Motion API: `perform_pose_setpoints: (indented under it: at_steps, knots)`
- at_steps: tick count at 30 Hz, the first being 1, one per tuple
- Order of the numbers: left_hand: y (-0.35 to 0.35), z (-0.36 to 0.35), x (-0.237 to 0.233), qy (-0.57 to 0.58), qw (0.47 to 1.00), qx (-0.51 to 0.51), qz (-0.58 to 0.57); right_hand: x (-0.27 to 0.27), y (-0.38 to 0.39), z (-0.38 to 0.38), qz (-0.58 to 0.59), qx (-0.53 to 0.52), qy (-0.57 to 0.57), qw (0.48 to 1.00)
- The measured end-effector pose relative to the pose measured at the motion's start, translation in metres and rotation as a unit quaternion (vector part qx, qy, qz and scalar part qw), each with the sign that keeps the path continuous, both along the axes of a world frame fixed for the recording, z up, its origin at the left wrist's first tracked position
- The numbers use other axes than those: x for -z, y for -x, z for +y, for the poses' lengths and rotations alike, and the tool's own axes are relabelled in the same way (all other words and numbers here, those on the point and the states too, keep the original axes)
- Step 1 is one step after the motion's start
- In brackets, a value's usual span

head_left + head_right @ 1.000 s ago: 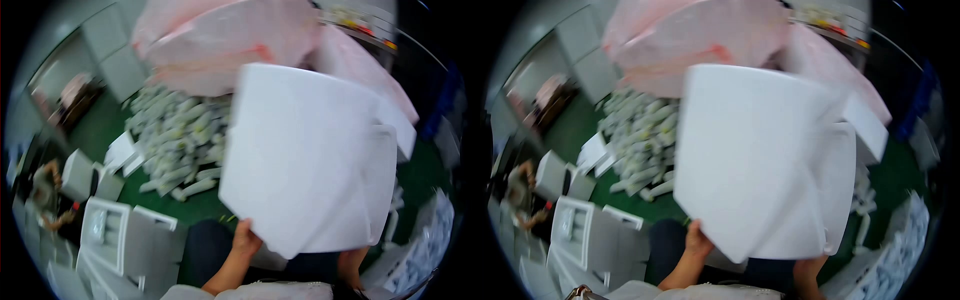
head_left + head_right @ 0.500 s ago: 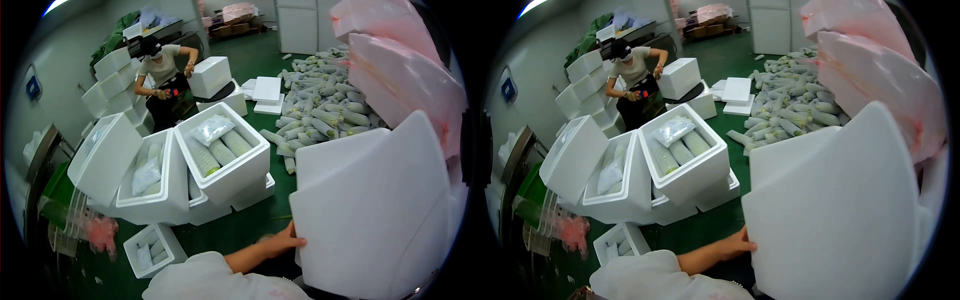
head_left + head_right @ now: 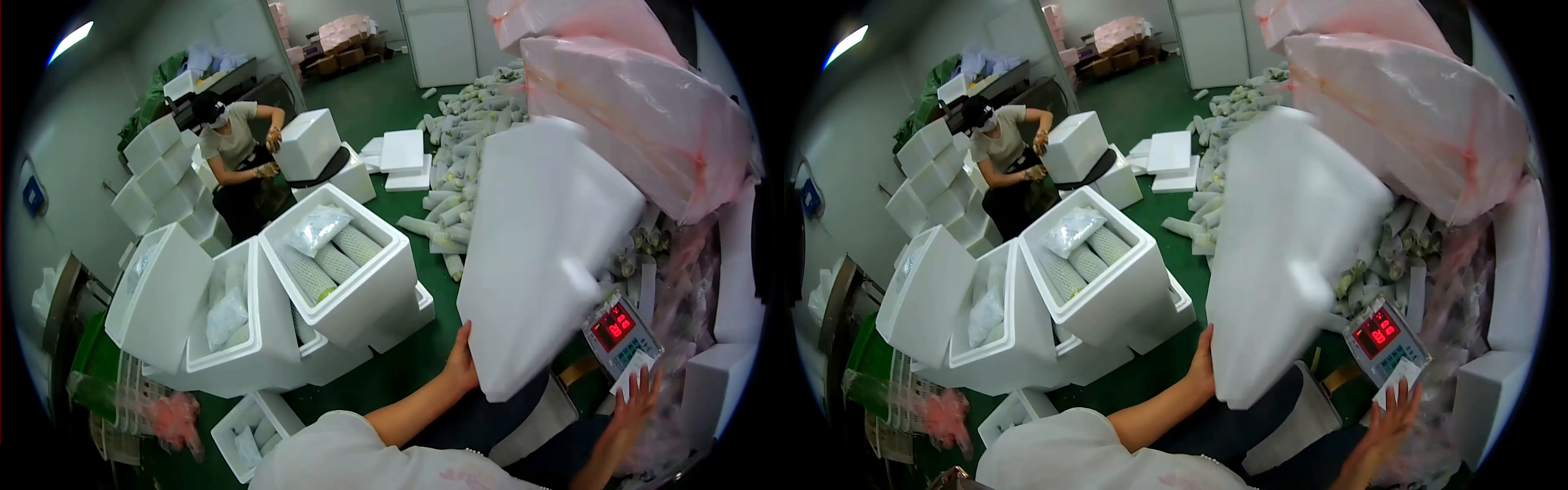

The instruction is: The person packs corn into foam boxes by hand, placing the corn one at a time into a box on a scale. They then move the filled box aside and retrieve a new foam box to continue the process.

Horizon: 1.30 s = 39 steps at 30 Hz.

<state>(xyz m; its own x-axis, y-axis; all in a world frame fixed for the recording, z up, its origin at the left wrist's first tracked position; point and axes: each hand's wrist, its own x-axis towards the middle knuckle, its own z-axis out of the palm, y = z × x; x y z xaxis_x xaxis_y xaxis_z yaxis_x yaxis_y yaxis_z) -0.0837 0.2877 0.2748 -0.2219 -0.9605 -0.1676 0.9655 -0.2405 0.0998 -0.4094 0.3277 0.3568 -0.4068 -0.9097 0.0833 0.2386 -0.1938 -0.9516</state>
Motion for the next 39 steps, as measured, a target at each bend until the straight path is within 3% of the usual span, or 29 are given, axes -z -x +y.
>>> perform_pose_setpoints:
  at_steps: [1,3,5,6,8,9,11,12,13,14,15,16,17,18,19,20,21,23,26,29,31,32,34,37,38,39]
  knots:
    - [-0.007,-0.010,0.004,0.006,1.000,-0.008,0.002,0.024,0.023,0.006,0.021,0.043,-0.048,0.998]
    - [-0.021,-0.032,0.009,0.021,0.999,-0.031,0.004,0.113,0.105,0.023,-0.079,0.019,-0.088,0.993]
    - [-0.034,-0.051,0.005,-0.006,0.995,-0.097,-0.030,0.047,0.075,0.070,-0.059,-0.042,-0.177,0.982]
    - [-0.042,-0.062,0.007,-0.005,0.989,-0.131,-0.065,0.072,0.098,0.082,-0.050,-0.041,-0.201,0.978]
    - [-0.061,-0.101,-0.004,0.023,0.967,-0.198,-0.156,0.153,0.154,0.110,-0.065,-0.014,-0.178,0.982]
    - [-0.082,-0.138,-0.017,-0.026,0.900,-0.313,-0.301,0.233,0.207,0.137,-0.082,-0.015,-0.152,0.985]
    - [-0.175,-0.237,-0.024,0.144,0.878,-0.308,-0.335,0.145,0.113,0.135,-0.049,0.157,-0.141,0.976]
    - [-0.228,-0.308,-0.030,0.200,0.929,-0.240,-0.198,0.078,0.085,0.134,0.023,0.142,-0.109,0.984]
    - [-0.231,-0.331,-0.053,0.307,0.874,-0.169,-0.337,0.057,0.083,0.136,0.047,0.175,-0.159,0.971]
    - [-0.181,-0.337,-0.123,0.147,0.921,-0.229,-0.277,0.072,0.094,0.138,0.062,0.194,-0.141,0.969]
    - [-0.111,-0.316,-0.169,0.073,0.940,-0.237,-0.235,0.071,0.103,0.134,0.066,0.227,-0.139,0.962]
    - [-0.060,-0.291,-0.196,0.063,0.950,-0.215,-0.216,0.078,0.119,0.130,0.106,0.255,-0.126,0.953]
    - [-0.012,-0.256,-0.210,0.079,0.963,-0.170,-0.193,0.076,0.134,0.126,0.253,0.320,-0.127,0.904]
    - [-0.002,-0.267,-0.171,0.217,0.949,-0.052,-0.224,0.047,0.145,0.118,0.320,0.347,-0.145,0.870]
    - [0.008,-0.276,-0.133,0.362,0.894,0.050,-0.261,0.035,0.172,0.108,0.424,0.382,-0.109,0.814]
    - [0.039,-0.244,-0.124,0.374,0.876,0.158,-0.261,0.021,0.198,0.093,0.526,0.407,-0.070,0.743]
    - [0.071,-0.214,-0.110,0.271,0.873,0.200,-0.353,0.012,0.233,0.077,0.544,0.429,-0.065,0.718]
    - [0.113,-0.175,-0.070,0.230,0.783,0.307,-0.490,-0.028,0.309,0.040,0.598,0.457,-0.011,0.659]
    - [0.129,-0.145,-0.014,0.160,0.762,0.370,-0.506,-0.074,0.431,-0.010,0.630,0.510,-0.029,0.585]
    - [0.125,-0.124,0.006,0.177,0.722,0.338,-0.577,-0.089,0.505,-0.034,0.590,0.438,-0.238,0.635]
    - [0.123,-0.117,0.005,0.218,0.711,0.280,-0.607,-0.079,0.494,-0.027,0.633,0.332,-0.299,0.633]
    - [0.121,-0.114,0.002,0.201,0.719,0.271,-0.607,-0.070,0.479,-0.018,0.670,0.328,-0.263,0.612]
    - [0.112,-0.114,0.004,0.200,0.715,0.255,-0.620,-0.034,0.446,0.005,0.699,0.298,-0.181,0.624]
    - [0.100,-0.111,-0.010,0.198,0.704,0.252,-0.634,-0.010,0.322,0.088,0.638,0.206,-0.265,0.693]
    - [0.097,-0.109,-0.017,0.196,0.695,0.260,-0.641,0.016,0.305,0.122,0.636,0.257,-0.197,0.700]
    - [0.094,-0.107,-0.023,0.193,0.687,0.268,-0.647,0.013,0.279,0.158,0.574,0.296,-0.187,0.740]
